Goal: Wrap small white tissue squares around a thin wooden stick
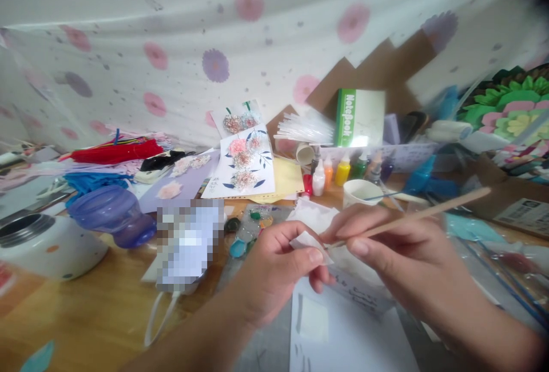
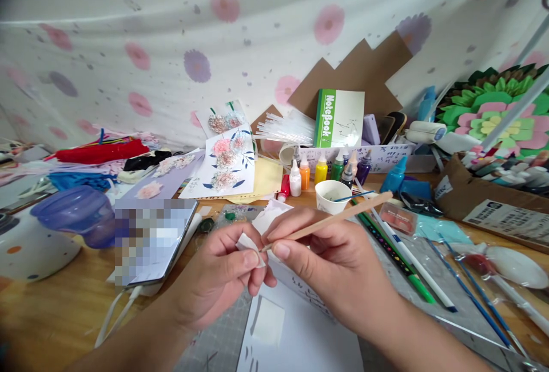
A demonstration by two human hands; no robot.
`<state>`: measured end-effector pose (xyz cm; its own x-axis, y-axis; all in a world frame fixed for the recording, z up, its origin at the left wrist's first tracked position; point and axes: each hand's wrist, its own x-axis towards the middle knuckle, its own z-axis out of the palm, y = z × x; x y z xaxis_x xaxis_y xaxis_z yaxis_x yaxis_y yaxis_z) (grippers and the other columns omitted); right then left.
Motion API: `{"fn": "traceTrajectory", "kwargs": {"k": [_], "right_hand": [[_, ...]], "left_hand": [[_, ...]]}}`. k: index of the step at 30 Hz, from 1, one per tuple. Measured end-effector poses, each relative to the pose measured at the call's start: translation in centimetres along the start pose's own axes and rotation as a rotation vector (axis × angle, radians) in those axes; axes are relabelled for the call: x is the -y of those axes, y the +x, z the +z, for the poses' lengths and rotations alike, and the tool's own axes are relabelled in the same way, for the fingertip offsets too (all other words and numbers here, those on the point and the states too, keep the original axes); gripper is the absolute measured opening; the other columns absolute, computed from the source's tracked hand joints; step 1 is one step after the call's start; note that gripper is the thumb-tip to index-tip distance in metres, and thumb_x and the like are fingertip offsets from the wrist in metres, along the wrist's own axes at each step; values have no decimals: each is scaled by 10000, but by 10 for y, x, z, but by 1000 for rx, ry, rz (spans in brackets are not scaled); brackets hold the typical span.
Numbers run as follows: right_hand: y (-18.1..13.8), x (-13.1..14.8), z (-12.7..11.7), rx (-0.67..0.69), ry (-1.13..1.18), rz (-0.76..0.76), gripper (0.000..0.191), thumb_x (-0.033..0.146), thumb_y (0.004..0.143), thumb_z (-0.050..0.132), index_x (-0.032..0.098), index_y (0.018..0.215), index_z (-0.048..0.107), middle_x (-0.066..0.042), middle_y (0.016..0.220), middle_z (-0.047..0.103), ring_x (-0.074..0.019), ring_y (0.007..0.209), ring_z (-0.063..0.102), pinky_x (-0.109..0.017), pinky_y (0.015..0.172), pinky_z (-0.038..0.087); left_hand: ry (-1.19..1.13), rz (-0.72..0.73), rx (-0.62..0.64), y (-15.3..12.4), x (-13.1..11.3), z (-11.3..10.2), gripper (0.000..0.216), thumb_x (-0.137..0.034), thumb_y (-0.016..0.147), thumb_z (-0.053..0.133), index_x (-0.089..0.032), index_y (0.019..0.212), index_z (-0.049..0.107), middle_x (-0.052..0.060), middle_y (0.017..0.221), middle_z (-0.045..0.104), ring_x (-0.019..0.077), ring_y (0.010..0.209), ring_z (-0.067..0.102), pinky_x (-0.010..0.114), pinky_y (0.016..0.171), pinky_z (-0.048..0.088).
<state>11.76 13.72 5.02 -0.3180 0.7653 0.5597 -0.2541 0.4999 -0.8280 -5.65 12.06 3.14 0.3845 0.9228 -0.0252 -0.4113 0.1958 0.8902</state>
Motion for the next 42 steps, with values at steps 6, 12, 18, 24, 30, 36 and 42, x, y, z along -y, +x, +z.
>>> {"fn": "traceTrajectory", "kwargs": {"k": [6, 12, 18, 24, 30, 36, 42], "right_hand": [[1, 1, 0, 52, 77, 31, 219, 133, 877, 666, 292, 965, 788, -23, 805, 756, -153, 593, 704, -263, 553, 622], [1, 3, 1, 33, 58, 24, 205, 160, 870, 680, 308, 950, 797, -19, 755, 744, -158, 566, 690, -269, 522, 615], [2, 5, 2, 45, 54, 26, 216, 161, 878, 673, 317, 965, 796, -13, 748, 727, -144, 575, 688, -250, 533, 611], [1, 4, 2, 38, 61, 29, 222, 149, 878, 669, 308, 971, 793, -13, 746, 723, -151, 602, 698, -249, 532, 608], [3, 4, 2, 63, 38, 27, 222, 151, 881, 666, 310, 969, 794, -12, 743, 727, -146, 593, 686, -259, 557, 604], [2, 4, 0, 50, -5, 28, 232, 133, 851, 688, 315, 942, 799, -9, 745, 728, -150, 633, 676, -251, 567, 597], [1, 3, -1, 50, -29, 17, 233, 107, 842, 684, 294, 925, 796, -14, 761, 730, -140, 661, 676, -235, 603, 588]], "left_hand": [[10, 3, 7, -1, -3, 2, 103, -195, 760, 692, -157, 678, 643, -25, 523, 618, 94, 504, 545, 275, 627, 477], [13, -4, 6, 0, -2, 1, 86, -193, 754, 693, -159, 689, 649, -27, 523, 617, 93, 497, 542, 270, 619, 475], [17, -3, 7, 1, -1, 0, 85, -185, 755, 687, -158, 686, 647, -30, 526, 617, 89, 497, 545, 264, 613, 475], [7, -13, 9, 0, -2, 2, 78, -171, 751, 680, -154, 682, 647, -28, 531, 627, 87, 490, 551, 264, 607, 478], [-38, -15, 7, 0, -2, 1, 87, -159, 738, 680, -150, 659, 643, -23, 527, 628, 84, 487, 548, 260, 599, 475], [-61, -23, -2, 0, -1, 0, 89, -159, 730, 685, -149, 654, 640, -28, 517, 616, 77, 474, 532, 254, 590, 466], [-47, -30, -21, 2, -2, 1, 76, -157, 721, 683, -147, 658, 641, -35, 505, 600, 76, 467, 518, 255, 585, 455]]}}
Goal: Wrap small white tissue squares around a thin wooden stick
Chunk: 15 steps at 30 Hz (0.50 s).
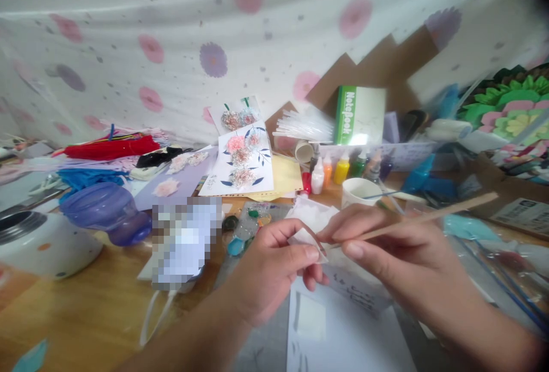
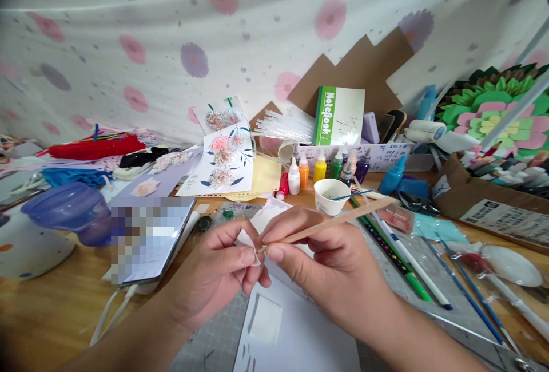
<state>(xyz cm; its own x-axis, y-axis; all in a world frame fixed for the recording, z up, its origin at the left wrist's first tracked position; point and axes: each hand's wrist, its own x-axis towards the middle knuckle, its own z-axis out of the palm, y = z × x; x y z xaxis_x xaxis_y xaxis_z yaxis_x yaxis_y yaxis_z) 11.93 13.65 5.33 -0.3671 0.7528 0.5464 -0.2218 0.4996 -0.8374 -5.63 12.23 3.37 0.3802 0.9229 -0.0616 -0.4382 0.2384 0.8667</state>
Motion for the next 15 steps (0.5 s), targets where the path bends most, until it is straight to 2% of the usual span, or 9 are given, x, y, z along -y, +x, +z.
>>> {"fn": "traceTrajectory", "kwargs": {"k": [8, 15], "right_hand": [[-1, -1, -1, -26, -74, -3, 199, 95, 831, 696, 256, 894, 794, -32, 821, 762, -147, 772, 711, -211, 649, 586], [-1, -1, -1, -14, -55, 6, 226, 96, 842, 688, 283, 921, 787, -9, 822, 758, -136, 774, 713, -197, 644, 590]], "left_hand": [[19, 0, -3, 1, 0, 1, 80, -161, 722, 671, -152, 652, 634, -42, 483, 578, 76, 457, 504, 250, 568, 434], [25, -11, -15, 0, -1, 2, 91, -168, 723, 685, -159, 651, 629, -40, 484, 587, 76, 468, 512, 245, 570, 427]]}}
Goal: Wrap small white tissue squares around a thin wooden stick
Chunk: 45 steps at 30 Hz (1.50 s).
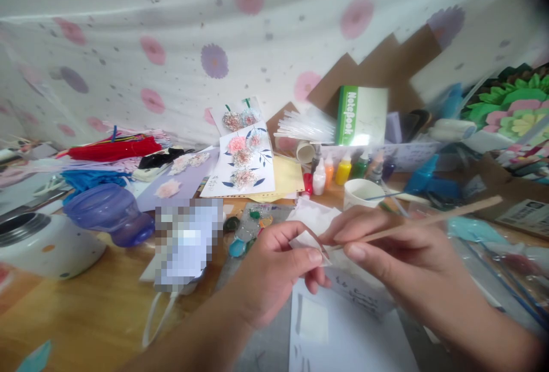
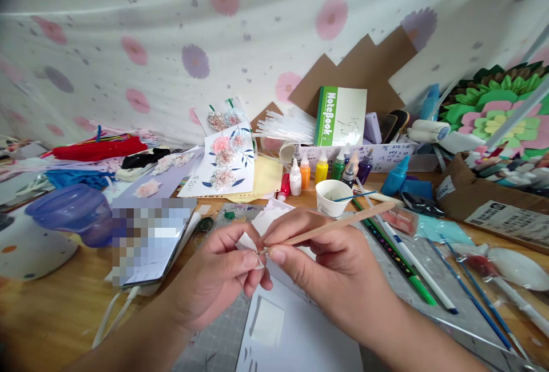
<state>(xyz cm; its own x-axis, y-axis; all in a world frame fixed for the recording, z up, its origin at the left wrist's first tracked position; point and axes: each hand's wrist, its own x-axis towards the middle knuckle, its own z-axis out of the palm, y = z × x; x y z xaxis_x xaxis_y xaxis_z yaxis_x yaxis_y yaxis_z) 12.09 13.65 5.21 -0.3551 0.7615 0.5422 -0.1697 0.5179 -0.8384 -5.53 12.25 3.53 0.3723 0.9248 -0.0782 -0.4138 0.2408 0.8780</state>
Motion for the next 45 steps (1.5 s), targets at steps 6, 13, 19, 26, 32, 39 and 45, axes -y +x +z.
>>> {"fn": "traceTrajectory", "kwargs": {"k": [6, 13, 19, 26, 32, 39, 45], "right_hand": [[0, 1, 0, -4, -36, -4, 152, 131, 839, 706, 254, 882, 783, -29, 821, 757, -158, 775, 717, -221, 640, 599], [3, 5, -1, 30, -101, -17, 140, 102, 848, 680, 216, 842, 759, -33, 788, 743, -162, 774, 722, -220, 646, 606], [3, 6, -1, 65, -167, -48, 145, 82, 860, 656, 200, 832, 736, -34, 795, 739, -163, 813, 725, -223, 680, 608], [5, 8, 0, 71, -281, -99, 149, 143, 892, 640, 210, 790, 726, -38, 736, 741, -184, 781, 724, -262, 648, 602], [4, 8, 0, 57, -299, -106, 170, 101, 865, 647, 208, 769, 737, -42, 754, 743, -186, 781, 715, -283, 682, 597], [2, 3, -2, 17, -178, -51, 157, 107, 862, 664, 232, 849, 757, -33, 793, 754, -181, 793, 719, -272, 671, 588], [2, 7, -4, 45, -131, -49, 174, 85, 858, 662, 235, 859, 750, -17, 803, 762, -165, 842, 713, -241, 724, 591]], "left_hand": [[31, -4, -9, -1, -1, 1, 92, -180, 712, 684, -161, 640, 629, -33, 483, 592, 84, 467, 517, 254, 571, 435], [22, 16, -4, -1, -2, 1, 88, -157, 723, 677, -153, 643, 641, -22, 516, 616, 85, 489, 534, 248, 572, 437], [-40, 25, 20, 0, -1, -1, 87, -190, 726, 692, -136, 667, 658, -1, 569, 640, 103, 531, 589, 246, 573, 453], [27, 34, -8, 0, 2, -1, 125, -221, 732, 730, -139, 693, 644, -18, 552, 628, 93, 520, 555, 267, 604, 461], [53, 30, -12, 1, 2, -3, 86, -185, 766, 691, -131, 707, 658, 4, 596, 658, 101, 554, 590, 238, 573, 447], [64, 11, 10, -1, 1, -4, 59, -177, 790, 691, -137, 749, 676, 19, 639, 692, 108, 574, 620, 229, 566, 462], [44, 24, -27, 1, -1, -2, 136, -186, 811, 680, -129, 694, 639, 21, 613, 672, 111, 593, 620, 214, 551, 448]]}}
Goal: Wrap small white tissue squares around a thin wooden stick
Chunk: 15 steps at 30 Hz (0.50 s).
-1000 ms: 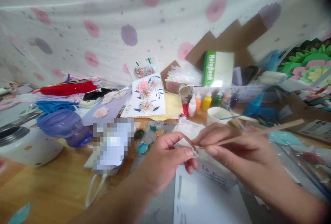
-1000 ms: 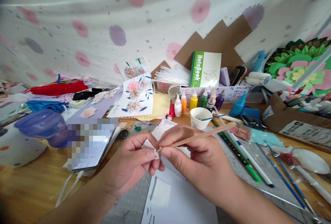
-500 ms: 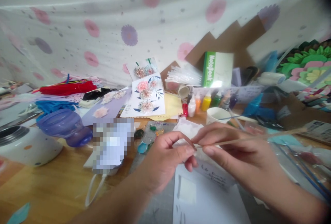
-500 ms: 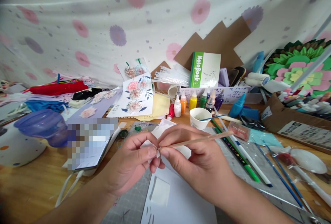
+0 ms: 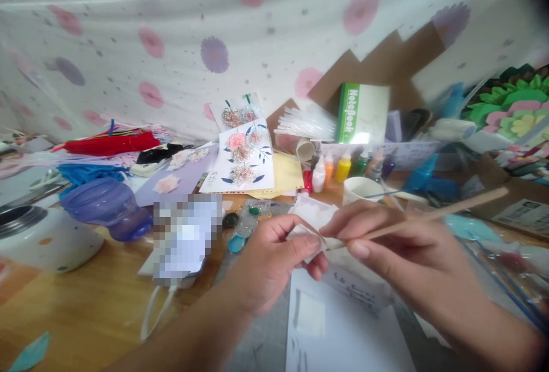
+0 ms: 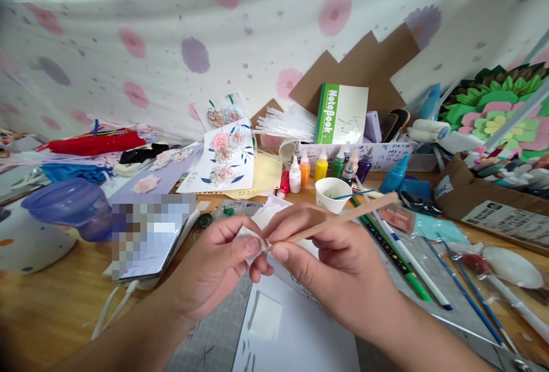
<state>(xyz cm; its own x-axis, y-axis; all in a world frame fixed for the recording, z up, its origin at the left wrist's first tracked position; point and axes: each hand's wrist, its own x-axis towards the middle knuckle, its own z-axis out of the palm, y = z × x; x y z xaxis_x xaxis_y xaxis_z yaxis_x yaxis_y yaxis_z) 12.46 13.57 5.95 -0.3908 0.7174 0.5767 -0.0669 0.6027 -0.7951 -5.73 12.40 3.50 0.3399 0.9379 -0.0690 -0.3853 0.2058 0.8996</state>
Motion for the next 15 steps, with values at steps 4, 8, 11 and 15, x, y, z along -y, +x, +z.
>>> {"fn": "traceTrajectory", "kwargs": {"k": [4, 8, 11, 15], "right_hand": [[2, 2, 1, 11, -141, -60, 172, 71, 849, 660, 209, 791, 744, -28, 759, 762, -167, 817, 712, -249, 726, 589], [2, -2, 2, -43, -182, -84, 171, 80, 837, 683, 230, 819, 764, -22, 773, 765, -180, 800, 725, -279, 701, 602], [1, -4, 2, -45, -143, -74, 189, 85, 838, 690, 254, 835, 776, -13, 765, 770, -187, 795, 730, -290, 693, 611], [0, -7, 0, -112, -88, 11, 167, 129, 834, 714, 280, 808, 780, -8, 792, 777, -183, 783, 730, -291, 706, 621]], "left_hand": [[5, -8, -12, 1, 0, 1, 144, -177, 797, 674, -129, 671, 624, 20, 596, 659, 112, 573, 612, 219, 547, 445], [-7, 2, 6, 0, 0, -1, 131, -173, 795, 675, -139, 678, 627, -1, 596, 638, 106, 560, 603, 232, 572, 449], [-2, 26, 28, 0, 0, -1, 140, -222, 821, 676, -145, 711, 635, -9, 608, 620, 98, 558, 577, 240, 594, 449], [115, 91, -53, 0, 3, -1, 183, -328, 846, 664, -162, 781, 624, 11, 725, 621, 140, 673, 589, 263, 628, 455]]}}
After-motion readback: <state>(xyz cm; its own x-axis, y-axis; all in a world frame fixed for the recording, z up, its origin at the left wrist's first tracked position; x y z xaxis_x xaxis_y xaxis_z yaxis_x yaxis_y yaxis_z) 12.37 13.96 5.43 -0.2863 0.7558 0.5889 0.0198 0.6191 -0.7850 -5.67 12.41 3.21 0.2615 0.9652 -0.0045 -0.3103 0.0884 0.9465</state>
